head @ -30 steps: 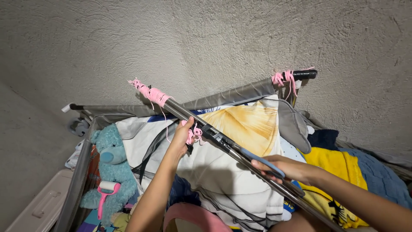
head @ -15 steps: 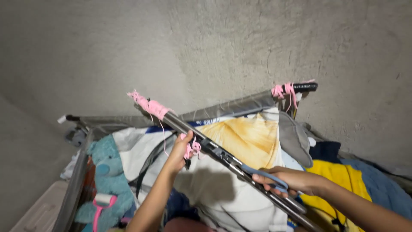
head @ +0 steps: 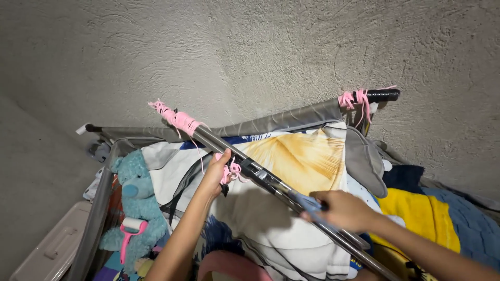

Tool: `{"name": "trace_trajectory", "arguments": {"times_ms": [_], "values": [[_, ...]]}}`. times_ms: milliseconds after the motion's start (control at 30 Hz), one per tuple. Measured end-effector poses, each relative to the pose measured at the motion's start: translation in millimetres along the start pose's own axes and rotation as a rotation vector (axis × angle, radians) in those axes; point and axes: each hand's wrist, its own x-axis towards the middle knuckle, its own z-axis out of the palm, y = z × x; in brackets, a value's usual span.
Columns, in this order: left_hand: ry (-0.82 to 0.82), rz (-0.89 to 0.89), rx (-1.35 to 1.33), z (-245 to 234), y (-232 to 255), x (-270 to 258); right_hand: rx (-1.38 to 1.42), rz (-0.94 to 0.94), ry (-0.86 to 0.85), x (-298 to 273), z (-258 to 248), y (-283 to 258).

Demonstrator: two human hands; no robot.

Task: Assembling a metal rod frame by tying pink yarn around joints and cutting the excess with scissors.

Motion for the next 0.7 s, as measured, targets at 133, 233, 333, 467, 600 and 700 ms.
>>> {"name": "trace_trajectory", "arguments": {"times_ms": [133,233,333,467,600,700], "values": [[-0.036,0.012,-0.001,-10.8,3.6,-4.6,-0.203,0.208,-0.031,1.0,5.0,-18.4],[-0.033,0.015,-0.031,-10.3,13.4,-7.7,1.188,0.182,-0.479,23.1,39.4,20.0],[0.003,-0.028,-0.025,-14.9,7.2,-6.8,0.926,0.276,-0.293,12.5,21.8,-16.9],[0.017,-0.023,0.01,-22.2,14.8,-19.1,-0.434,0.022,0.109,1.1,-21.8,-63.7],[-0.001,-0.003,-0.072,-14.9,0.8,-13.5,1.157,0.336,-0.486,29.1,21.0,-5.2],[-0.007,-0.023,-0.104,-3.6,6.1,-1.9,1.23,0.392,-0.456,18.4,-1.1,-29.2]]}}
